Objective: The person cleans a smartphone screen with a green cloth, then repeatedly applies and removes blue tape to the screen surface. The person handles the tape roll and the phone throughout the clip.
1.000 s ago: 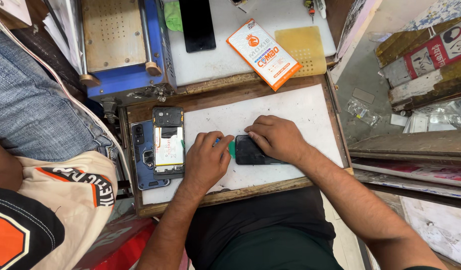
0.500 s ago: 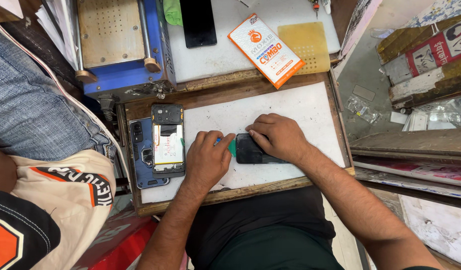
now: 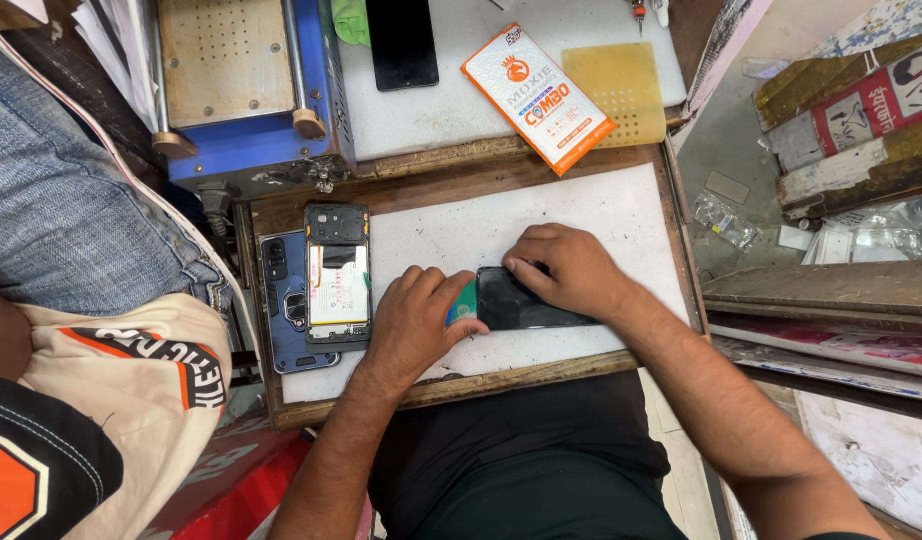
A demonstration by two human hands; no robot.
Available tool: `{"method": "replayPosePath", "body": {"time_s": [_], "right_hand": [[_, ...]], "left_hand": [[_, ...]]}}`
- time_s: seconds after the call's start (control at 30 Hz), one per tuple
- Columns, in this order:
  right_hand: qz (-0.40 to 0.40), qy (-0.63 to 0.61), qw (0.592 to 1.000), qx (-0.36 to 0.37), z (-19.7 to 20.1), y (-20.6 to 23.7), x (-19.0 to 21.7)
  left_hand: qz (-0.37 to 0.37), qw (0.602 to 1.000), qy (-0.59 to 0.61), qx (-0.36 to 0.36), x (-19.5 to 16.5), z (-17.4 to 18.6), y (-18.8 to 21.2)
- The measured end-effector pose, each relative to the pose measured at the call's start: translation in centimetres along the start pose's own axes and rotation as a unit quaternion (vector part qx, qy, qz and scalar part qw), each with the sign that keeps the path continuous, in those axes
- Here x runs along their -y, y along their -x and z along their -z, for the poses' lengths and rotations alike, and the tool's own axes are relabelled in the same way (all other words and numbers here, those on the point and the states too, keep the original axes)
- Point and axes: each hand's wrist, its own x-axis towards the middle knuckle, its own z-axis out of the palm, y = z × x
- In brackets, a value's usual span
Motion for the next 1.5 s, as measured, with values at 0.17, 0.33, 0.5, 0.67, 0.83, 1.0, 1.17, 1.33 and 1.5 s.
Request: {"method": "replayPosePath", "body": {"time_s": [0.17, 0.33, 0.5, 0.67, 0.83, 1.0, 1.17, 1.33, 1.5], "right_hand": [[0.084, -0.048, 0.993, 0.067, 1.8, -0.2, -1.5], [0.091, -0.064, 0.991, 0.069, 2.0, 0.0, -1.9], [0.073, -0.086, 0.992, 0.058, 1.6, 0.2, -2.0], [0.016, -0.008, 0.999, 0.031, 0.7, 0.5, -1.7], [0.037, -0.020, 0.999, 0.003, 0.6, 0.5, -1.6], [-0.018, -0.003, 1.000, -0.011, 0.2, 0.8, -1.6], [-0.049, 0.032, 0.998, -0.039, -0.4, 0.7, -1.7], [-0.019, 0.023, 0.997, -0.072, -0.3, 0.9, -1.7], [0.001, 0.008, 0.996, -0.085, -0.5, 0.9, -1.6]], "left_hand": [[-0.001, 1.000, 0.008, -0.013, -0.2, 0.3, -0.1], [-0.009, 1.000, 0.008, -0.011, -0.3, 0.4, -0.1], [0.005, 1.000, 0.024, -0.005, -0.2, 0.5, -0.2], [-0.003, 0.999, 0.035, 0.002, -0.1, 0.5, -0.3], [-0.007, 1.000, 0.030, 0.000, 0.1, 0.4, -0.3], [0.006, 0.999, 0.046, 0.009, 0.1, 0.6, -0.5], [-0.008, 0.999, 0.035, 0.007, 0.0, 0.9, -0.7], [-0.021, 0.999, 0.024, -0.010, 0.3, 0.7, -0.5], [-0.020, 0.999, 0.028, -0.011, 0.9, 0.6, -0.5]]}}
